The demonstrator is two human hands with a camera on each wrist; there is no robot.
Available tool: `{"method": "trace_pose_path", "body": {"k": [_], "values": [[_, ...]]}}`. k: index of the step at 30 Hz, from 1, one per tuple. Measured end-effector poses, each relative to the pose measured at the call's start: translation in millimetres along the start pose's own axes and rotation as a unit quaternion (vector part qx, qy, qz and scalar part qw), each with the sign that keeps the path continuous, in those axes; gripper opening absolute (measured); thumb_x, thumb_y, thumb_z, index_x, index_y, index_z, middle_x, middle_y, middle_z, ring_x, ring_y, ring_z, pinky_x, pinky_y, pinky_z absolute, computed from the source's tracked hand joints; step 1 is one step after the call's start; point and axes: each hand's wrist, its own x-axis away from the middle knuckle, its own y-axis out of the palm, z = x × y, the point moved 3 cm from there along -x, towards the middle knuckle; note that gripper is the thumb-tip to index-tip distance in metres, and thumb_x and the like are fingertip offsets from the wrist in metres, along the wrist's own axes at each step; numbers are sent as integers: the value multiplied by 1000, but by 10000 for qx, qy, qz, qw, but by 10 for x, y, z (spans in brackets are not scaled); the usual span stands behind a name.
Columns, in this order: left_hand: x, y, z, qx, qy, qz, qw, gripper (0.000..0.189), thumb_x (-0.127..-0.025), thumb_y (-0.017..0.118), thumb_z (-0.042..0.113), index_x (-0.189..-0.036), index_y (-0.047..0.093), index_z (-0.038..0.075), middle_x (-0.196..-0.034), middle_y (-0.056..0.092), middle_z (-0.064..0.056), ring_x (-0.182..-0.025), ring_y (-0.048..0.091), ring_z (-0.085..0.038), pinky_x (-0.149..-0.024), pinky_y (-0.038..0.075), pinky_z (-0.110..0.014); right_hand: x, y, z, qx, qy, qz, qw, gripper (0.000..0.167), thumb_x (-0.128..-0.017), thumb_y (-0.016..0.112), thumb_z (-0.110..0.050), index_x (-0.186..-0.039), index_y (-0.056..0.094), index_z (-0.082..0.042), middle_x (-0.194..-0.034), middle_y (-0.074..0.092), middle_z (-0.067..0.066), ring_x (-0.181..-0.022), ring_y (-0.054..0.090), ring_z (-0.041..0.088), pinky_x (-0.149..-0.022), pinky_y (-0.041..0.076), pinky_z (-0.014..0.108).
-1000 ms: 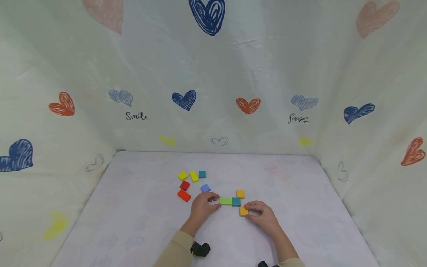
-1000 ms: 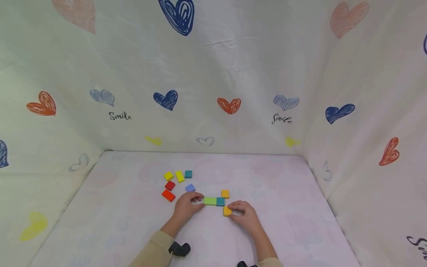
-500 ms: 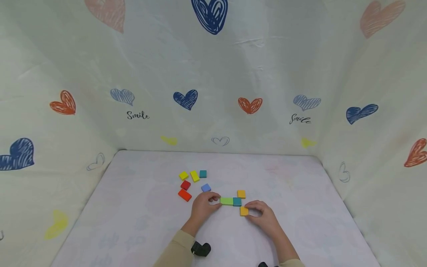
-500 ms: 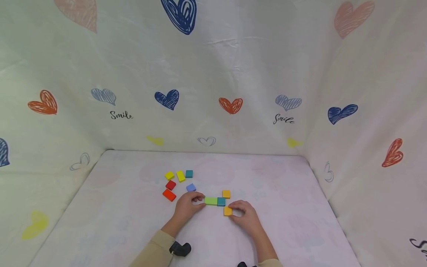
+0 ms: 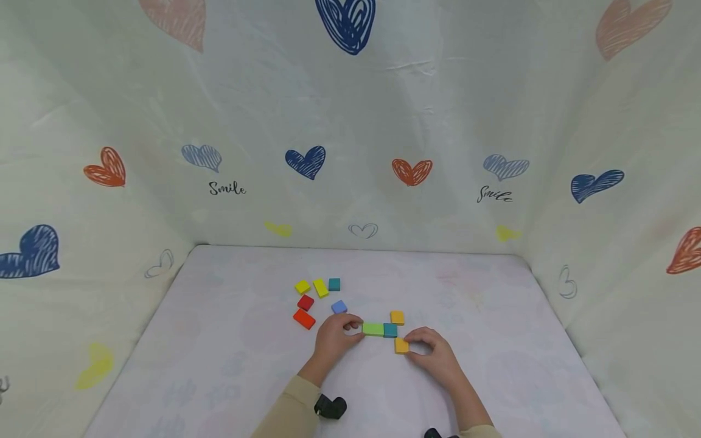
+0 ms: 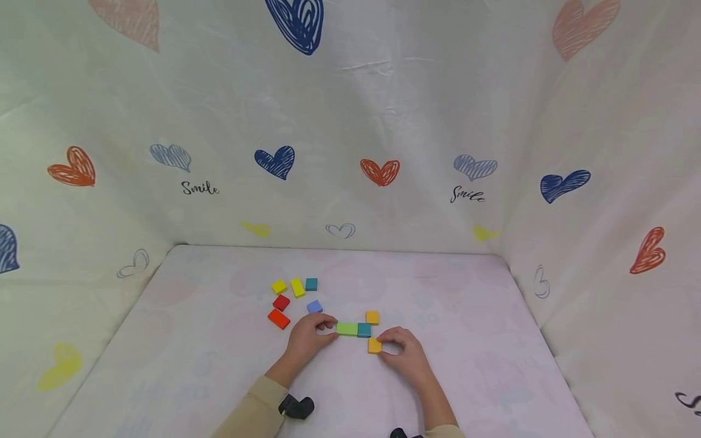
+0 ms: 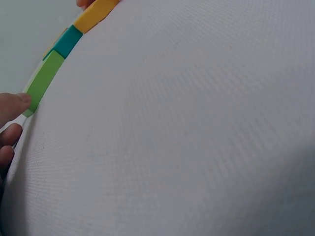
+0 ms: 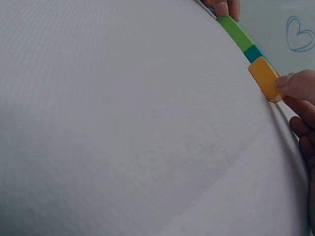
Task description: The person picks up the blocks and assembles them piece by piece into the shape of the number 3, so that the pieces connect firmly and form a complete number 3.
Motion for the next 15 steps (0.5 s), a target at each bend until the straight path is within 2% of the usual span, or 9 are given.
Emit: {"method": "trace_pose_path", "body": {"k": [15], "values": [[2, 1, 7, 21, -52, 30, 10000, 26, -78, 84, 27, -102, 74, 22, -83, 59, 16, -80, 52, -7, -73, 49, -24, 0, 14, 1, 22, 34, 80, 10000, 27, -76, 83, -11, -97, 74, -26, -103, 66, -13, -111, 56, 17, -101, 40, 46]]}}
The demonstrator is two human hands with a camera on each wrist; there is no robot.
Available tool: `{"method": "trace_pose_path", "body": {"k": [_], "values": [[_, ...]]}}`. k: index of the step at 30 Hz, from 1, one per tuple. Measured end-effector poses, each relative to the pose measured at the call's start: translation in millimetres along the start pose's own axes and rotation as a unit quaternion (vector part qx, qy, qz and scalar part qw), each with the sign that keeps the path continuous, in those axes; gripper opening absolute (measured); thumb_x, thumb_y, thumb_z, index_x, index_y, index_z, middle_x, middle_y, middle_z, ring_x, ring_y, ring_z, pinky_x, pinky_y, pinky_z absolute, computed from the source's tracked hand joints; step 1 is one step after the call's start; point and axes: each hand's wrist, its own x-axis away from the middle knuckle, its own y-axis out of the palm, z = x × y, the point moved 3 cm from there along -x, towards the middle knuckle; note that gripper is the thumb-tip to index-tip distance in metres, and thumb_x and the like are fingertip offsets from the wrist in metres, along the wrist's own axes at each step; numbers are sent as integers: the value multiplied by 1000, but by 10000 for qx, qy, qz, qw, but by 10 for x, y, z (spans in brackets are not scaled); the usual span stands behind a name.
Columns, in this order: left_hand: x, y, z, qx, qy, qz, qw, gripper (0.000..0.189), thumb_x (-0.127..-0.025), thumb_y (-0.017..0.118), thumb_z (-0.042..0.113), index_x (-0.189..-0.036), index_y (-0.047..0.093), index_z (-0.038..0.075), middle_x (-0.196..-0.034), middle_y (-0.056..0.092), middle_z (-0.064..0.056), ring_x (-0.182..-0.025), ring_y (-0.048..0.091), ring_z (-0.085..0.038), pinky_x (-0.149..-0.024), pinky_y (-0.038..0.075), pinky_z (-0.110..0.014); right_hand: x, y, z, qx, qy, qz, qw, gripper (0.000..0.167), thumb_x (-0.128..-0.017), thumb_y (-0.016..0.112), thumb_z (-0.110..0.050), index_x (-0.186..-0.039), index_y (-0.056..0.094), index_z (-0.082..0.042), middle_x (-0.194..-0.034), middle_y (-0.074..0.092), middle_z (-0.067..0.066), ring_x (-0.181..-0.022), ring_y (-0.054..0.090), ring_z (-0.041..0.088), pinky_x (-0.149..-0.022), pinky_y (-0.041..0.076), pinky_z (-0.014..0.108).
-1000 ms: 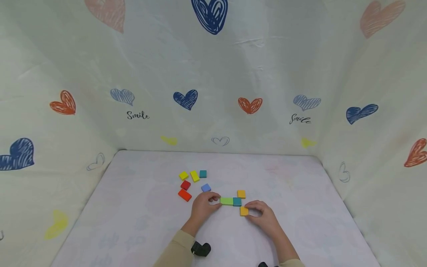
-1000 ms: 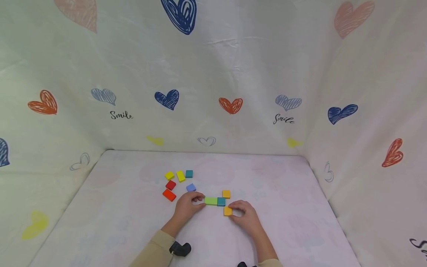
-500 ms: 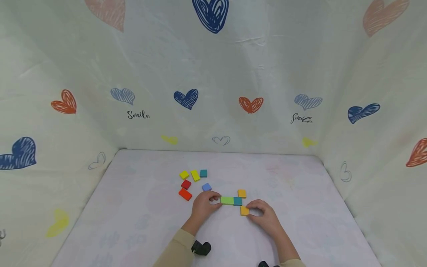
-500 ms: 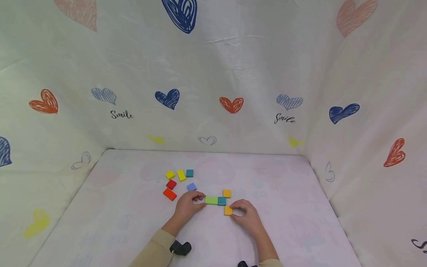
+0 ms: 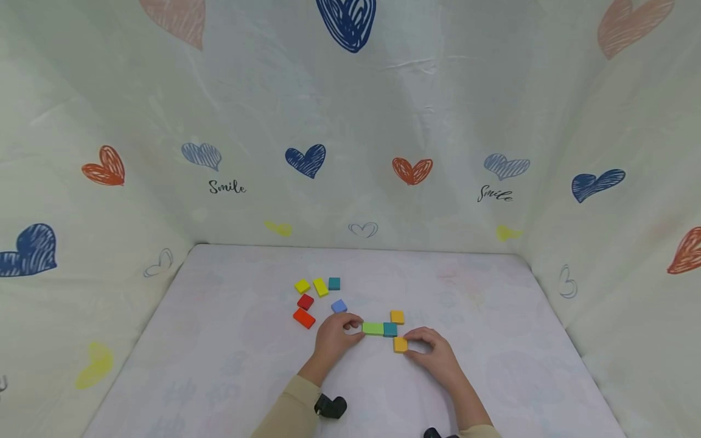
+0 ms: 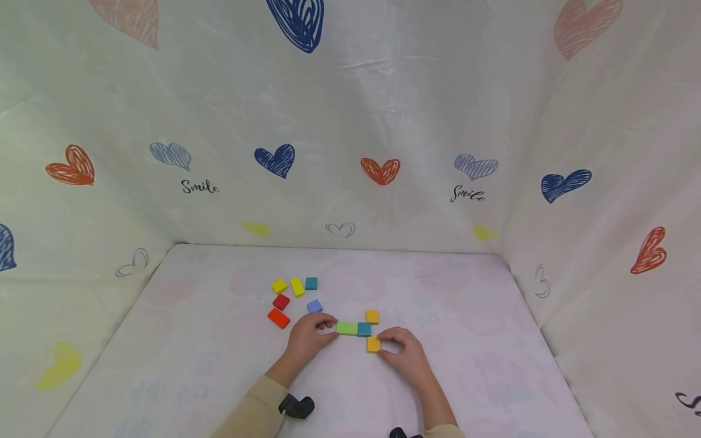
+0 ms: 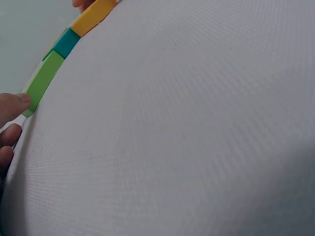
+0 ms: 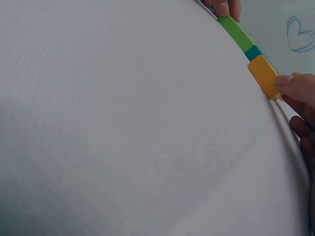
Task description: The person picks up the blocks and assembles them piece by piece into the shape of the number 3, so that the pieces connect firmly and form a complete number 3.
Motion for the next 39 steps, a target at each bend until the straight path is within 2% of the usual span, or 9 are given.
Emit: {"method": "trace_pose_path", "body": {"k": [8, 27, 39], "values": [[1, 5, -12, 36, 70, 41, 10000, 26, -77, 84, 26, -101, 74, 22, -83, 60, 16, -80, 53, -7, -72, 49, -25, -7, 12, 4, 2, 130, 33, 9999, 29, -77, 82, -9, -97, 73, -28, -103, 66, -14, -113, 56, 17, -102, 40, 46], [6, -24, 18, -6, 74, -8, 10000, 25, -78, 84, 26, -100, 74, 22, -83, 59, 15, -81, 53, -7, -73, 49, -25, -12, 7, 16, -71, 70, 112, 9999, 30, -76, 82, -8, -100, 73, -24, -104, 66, -11, -113, 56, 19, -102, 39, 46], [2, -8, 19, -75, -23, 1, 10000, 26, -78, 84, 27, -101, 74, 22, -83, 59, 16, -80, 53, -7, -74, 49, -24, 0, 3, -19, -118, 103, 119, 9998, 32, -77, 81, -5, -101, 73, -24, -104, 67, -11, -113, 56, 19, -102, 40, 46]]}}
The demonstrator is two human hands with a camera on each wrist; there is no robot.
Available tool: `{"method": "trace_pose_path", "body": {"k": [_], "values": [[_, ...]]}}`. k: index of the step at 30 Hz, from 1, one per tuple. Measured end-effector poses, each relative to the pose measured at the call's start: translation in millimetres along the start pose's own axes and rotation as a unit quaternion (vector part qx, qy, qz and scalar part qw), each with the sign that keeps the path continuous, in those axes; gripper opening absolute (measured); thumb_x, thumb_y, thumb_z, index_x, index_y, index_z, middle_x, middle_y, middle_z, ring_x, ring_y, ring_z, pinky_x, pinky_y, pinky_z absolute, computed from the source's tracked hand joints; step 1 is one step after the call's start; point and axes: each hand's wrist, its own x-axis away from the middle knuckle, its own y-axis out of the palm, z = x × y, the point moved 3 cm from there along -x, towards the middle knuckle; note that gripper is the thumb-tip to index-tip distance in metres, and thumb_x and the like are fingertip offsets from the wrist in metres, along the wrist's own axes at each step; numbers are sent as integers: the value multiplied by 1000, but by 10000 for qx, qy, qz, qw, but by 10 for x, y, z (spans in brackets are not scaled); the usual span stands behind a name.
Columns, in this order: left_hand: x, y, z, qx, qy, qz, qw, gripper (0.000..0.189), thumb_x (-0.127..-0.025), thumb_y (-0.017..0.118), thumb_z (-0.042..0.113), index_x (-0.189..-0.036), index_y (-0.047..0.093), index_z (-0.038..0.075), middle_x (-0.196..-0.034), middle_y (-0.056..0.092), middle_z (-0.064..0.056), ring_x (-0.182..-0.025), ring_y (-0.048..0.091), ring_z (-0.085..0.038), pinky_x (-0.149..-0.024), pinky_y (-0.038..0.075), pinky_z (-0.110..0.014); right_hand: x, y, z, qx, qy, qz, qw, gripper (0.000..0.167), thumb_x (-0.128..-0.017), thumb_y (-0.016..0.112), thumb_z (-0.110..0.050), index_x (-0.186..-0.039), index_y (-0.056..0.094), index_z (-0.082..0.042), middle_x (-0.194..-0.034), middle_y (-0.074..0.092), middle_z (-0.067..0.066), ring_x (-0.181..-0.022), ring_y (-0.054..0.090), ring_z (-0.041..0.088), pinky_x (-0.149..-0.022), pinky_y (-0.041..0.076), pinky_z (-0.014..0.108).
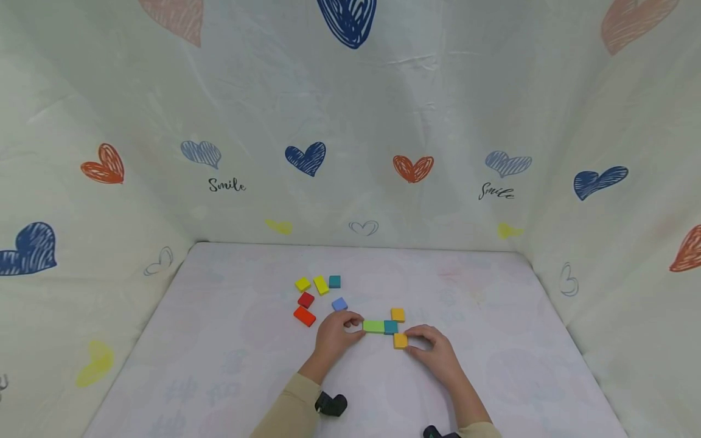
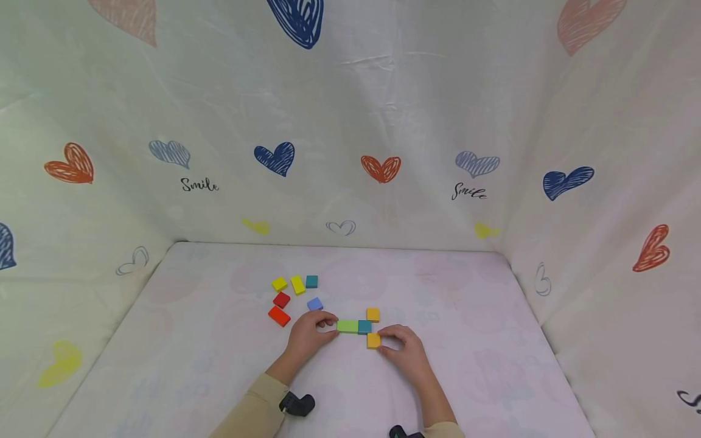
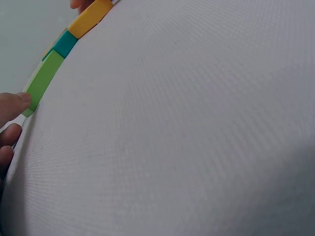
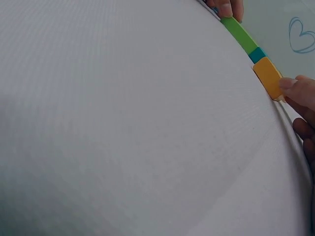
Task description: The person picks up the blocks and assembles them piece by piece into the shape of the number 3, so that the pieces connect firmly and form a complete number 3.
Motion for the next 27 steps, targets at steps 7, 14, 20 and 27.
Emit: {"method": "trace_pose_path", "body": {"k": [7, 14, 20, 27], "values": [[2, -19, 5, 10, 49, 25, 10000, 26, -77, 84, 27, -101, 74, 22, -84, 59, 15, -80, 53, -7, -73, 49, -25, 1, -11, -33, 12, -87, -5, 10000, 32, -76, 81, -4, -101, 73, -24, -103, 67, -12, -112, 56, 18, -101, 40, 45], [3, -35, 2, 194, -35, -63, 9998, 31, -78, 84, 26, -106, 73, 20, -85, 58, 14, -82, 53, -9, -75, 50, -26, -15, -36, -70, -86, -60, -144, 9998, 33, -76, 83, -9, -104, 73, -23, -105, 67, -11, -113, 57, 19, -102, 40, 44], [24, -136, -10, 374, -109, -297, 9988, 32, -81, 81, 23, -110, 70, 19, -88, 59, 10, -83, 55, -10, -73, 51, -23, -76, -102, -176, 156, -155, -240, 9995, 32, -77, 83, -10, -105, 72, -20, -107, 65, -9, -106, 57, 17, -95, 45, 40], [6, -510, 21, 184, 177, -251, 9994, 31, -82, 80, 20, -111, 69, 16, -91, 60, 6, -85, 56, -13, -71, 51, -25, -249, -130, -462, 186, -443, -603, 9970, 29, -81, 78, -9, -109, 72, -13, -110, 65, -4, -101, 57, 19, -92, 46, 43]]}}
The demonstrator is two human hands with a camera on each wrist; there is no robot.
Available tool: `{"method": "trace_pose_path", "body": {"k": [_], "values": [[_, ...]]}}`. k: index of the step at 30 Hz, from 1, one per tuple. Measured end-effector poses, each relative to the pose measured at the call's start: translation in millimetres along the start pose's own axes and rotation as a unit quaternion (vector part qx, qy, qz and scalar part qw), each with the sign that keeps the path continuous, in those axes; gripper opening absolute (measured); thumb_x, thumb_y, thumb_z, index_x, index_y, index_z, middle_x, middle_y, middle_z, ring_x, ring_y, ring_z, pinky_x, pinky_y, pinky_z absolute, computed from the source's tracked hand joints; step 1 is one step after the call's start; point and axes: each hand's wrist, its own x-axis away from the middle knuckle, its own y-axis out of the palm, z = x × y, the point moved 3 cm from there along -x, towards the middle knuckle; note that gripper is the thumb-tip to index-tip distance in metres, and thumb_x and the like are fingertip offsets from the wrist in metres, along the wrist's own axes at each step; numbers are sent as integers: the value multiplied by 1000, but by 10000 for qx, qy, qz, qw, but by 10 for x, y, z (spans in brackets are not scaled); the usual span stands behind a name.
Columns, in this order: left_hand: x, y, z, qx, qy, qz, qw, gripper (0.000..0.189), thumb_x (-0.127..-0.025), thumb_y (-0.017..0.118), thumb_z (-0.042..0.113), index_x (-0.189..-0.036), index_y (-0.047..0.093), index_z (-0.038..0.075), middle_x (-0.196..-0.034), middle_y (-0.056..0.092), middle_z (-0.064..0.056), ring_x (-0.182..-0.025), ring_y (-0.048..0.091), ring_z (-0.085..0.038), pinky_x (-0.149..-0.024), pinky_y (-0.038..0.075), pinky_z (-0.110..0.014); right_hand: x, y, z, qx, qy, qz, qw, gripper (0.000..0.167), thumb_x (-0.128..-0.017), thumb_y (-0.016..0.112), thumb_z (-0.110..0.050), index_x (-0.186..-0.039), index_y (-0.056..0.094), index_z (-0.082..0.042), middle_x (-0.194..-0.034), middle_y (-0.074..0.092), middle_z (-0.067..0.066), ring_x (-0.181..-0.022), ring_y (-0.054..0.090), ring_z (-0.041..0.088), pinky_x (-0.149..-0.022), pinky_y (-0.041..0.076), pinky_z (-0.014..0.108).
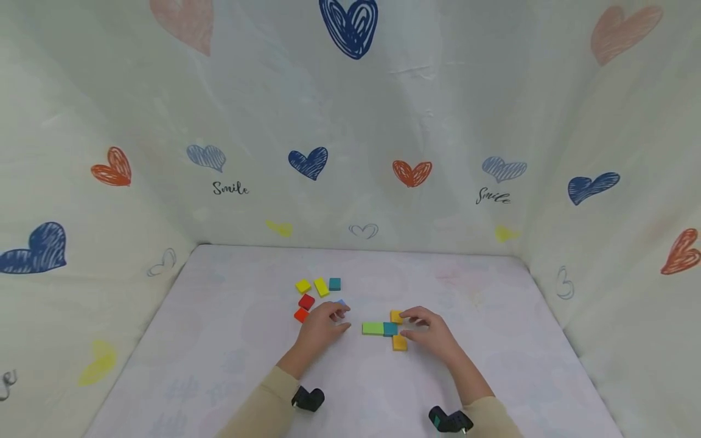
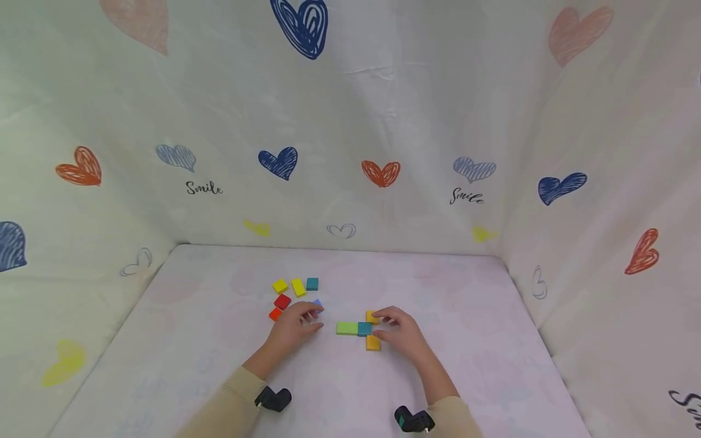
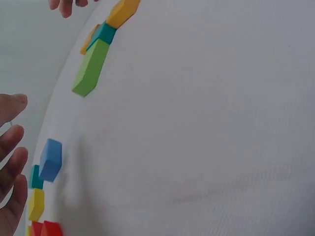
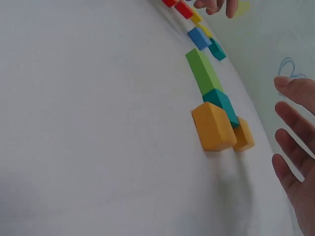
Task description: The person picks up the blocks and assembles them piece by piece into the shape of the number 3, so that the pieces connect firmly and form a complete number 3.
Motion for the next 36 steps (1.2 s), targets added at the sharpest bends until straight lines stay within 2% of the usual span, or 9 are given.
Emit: {"method": "trace_pose_path", "body": {"k": [6, 13, 16, 22, 36], "values": [[-28, -239, -137, -157, -68, 38, 9998, 32, -82, 80, 21, -112, 70, 16, -90, 60, 7, -84, 56, -14, -72, 49, -27, -190, 87, -151, -241, -134, -408, 9988, 30, -84, 75, -6, -113, 70, -8, -112, 66, 1, -104, 56, 24, -95, 44, 47], [-18, -421, -362, -359, -94, 231, 9990, 33, -80, 81, 21, -110, 70, 15, -90, 60, 5, -83, 54, -14, -76, 50, -32, -417, 253, -274, -269, -202, -612, 9976, 31, -85, 75, -6, -115, 69, -7, -110, 66, -1, -102, 57, 22, -92, 47, 41], [-2, -480, -444, -323, -281, 258, 9987, 33, -80, 82, 20, -111, 70, 16, -94, 61, 4, -88, 54, -16, -81, 51, -35, -517, 335, -329, -256, -275, -698, 9969, 31, -85, 74, -6, -115, 69, -7, -110, 66, 0, -102, 57, 22, -91, 47, 40], [62, -612, -537, -157, -661, 252, 9974, 30, -82, 79, 17, -110, 70, 14, -94, 61, 3, -86, 54, -18, -73, 51, -32, -689, 515, -454, -264, -454, -972, 9939, 32, -85, 75, -8, -116, 68, -6, -112, 66, 4, -102, 56, 24, -90, 47, 41], [93, -692, -793, -412, -675, 351, 9963, 32, -80, 81, 15, -110, 70, 13, -86, 59, 4, -79, 53, -15, -68, 47, -29, -920, 890, -639, 348, -503, -1558, 9859, 33, -83, 78, -14, -115, 70, -12, -111, 64, -3, -101, 54, 21, -89, 47, 39]]}}
